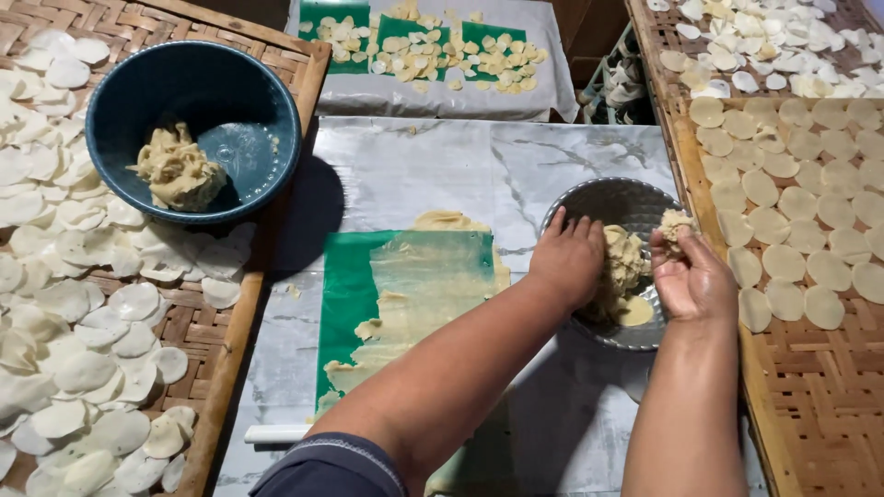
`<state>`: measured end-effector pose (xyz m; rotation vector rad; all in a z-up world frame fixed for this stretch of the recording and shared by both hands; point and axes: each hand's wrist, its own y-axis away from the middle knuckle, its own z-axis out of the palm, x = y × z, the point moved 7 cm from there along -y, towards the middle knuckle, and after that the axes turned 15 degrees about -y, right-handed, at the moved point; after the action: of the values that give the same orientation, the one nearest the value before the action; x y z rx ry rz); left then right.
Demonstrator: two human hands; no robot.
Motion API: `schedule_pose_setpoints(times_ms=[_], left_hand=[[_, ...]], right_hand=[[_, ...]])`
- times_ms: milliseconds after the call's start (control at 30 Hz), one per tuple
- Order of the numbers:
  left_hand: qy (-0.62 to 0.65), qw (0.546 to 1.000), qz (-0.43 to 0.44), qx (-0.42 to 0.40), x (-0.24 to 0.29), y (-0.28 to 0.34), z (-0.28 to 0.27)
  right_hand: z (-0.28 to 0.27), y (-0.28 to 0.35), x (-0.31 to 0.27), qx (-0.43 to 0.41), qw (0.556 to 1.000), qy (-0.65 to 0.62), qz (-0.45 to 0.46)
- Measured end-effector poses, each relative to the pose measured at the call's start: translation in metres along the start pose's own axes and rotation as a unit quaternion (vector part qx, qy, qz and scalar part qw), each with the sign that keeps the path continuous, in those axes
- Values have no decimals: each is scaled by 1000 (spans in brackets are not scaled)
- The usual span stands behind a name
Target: Rolling out dough into thin sheets using a small rolling tool on a mat
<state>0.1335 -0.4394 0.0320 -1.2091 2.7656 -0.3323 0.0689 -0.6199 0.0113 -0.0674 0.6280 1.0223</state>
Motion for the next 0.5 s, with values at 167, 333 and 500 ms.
schedule_pose_setpoints(times_ms=[167,333,500], left_hand=[[543,824,-150,55,-44,39,-98],[757,613,-227,-10,-68,101,-100],[798,529,-287,17,-95,174,-88]], right_hand=[[105,115,43,-178,973,145,35],[107,188,110,-162,935,312,-52],[151,249,144,-246,705,635,-200]])
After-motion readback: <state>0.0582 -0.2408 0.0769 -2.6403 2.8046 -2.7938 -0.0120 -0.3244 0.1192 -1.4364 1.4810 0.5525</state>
